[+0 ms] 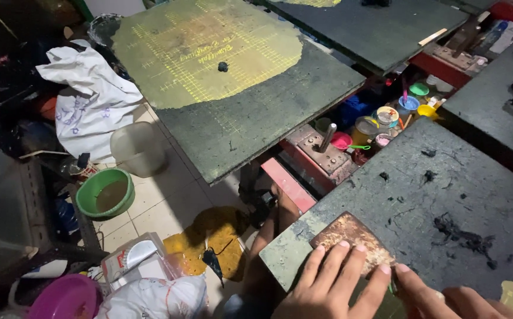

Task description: The person is using a metal scraper to remove dried ink or adhesive from the surface of a screen printing platen.

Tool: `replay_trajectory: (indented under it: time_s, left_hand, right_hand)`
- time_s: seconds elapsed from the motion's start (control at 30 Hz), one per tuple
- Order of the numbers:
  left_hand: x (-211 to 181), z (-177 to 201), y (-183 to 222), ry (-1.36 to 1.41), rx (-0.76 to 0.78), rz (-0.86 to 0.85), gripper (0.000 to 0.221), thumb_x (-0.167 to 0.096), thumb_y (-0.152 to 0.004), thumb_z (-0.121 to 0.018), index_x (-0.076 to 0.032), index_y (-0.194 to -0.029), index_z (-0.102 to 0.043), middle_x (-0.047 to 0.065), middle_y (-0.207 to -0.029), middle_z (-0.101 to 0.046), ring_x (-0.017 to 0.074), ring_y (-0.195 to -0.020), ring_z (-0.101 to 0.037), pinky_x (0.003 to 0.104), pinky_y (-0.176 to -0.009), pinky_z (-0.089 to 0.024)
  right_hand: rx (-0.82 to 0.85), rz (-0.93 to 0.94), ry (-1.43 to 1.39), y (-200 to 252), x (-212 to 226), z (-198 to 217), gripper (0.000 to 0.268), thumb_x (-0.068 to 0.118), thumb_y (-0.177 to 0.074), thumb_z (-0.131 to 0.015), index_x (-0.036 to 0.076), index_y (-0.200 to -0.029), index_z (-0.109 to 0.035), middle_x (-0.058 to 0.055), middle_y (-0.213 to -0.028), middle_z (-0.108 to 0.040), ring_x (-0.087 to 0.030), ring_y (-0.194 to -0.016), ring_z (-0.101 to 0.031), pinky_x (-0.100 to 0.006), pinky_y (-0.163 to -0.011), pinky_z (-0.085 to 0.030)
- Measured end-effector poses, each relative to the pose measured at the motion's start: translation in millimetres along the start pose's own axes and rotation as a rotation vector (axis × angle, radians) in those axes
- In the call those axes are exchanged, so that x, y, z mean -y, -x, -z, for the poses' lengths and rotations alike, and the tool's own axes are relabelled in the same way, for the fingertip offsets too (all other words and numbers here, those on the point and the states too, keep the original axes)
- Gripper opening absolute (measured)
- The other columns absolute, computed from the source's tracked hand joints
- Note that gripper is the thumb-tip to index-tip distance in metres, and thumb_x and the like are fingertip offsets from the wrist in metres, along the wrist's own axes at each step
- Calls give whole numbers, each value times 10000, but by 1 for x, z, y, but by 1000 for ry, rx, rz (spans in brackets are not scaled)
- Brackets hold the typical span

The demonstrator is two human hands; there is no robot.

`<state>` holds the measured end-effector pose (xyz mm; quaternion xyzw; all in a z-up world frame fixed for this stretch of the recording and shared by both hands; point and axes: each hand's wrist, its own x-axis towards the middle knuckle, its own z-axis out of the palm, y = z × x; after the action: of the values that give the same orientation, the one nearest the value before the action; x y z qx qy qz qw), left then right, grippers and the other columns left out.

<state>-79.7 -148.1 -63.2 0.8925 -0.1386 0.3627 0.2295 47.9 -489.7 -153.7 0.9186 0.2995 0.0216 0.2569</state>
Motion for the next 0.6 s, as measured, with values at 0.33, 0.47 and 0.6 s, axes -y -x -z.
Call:
replay_trajectory:
  time_s: [0.33, 0.47, 0.6]
  left_hand:
    - [-4, -6, -13, -82, -84, 64, 226, -200, -1071, -528, -119, -1173, -713, 112, -1147, -713, 301, -1018, -690, 475, -859, -515]
    - [-4, -24, -11, -187, -249, 91, 78, -169, -1040, -681, -169, -979, -731, 24, -1006, -745, 203, -909, -730, 372, -794, -553]
    - [-9, -39, -2, -211, -255, 119, 108, -181, -1035, -644, -175, -1007, -749, 44, -1065, -761, 237, -932, -750, 420, -809, -574]
  right_hand:
    - [556, 312, -77, -23, 24, 60, 989, 843, -963, -568, 750, -1591, 190, 197, -1208, -457, -122, -1004, -558, -363, -844, -481]
    - [208, -21, -91, -12, 46, 90, 1022, 858, -674, -682, 879, -1490, -68, 312, -1011, -606, -7, -751, -761, -230, -721, -557]
    - [-322, 173, -257, -16, 44, 73, 855, 452, -718, -753, 377, -1517, -459, 120, -906, -550, -74, -734, -647, -310, -538, -452]
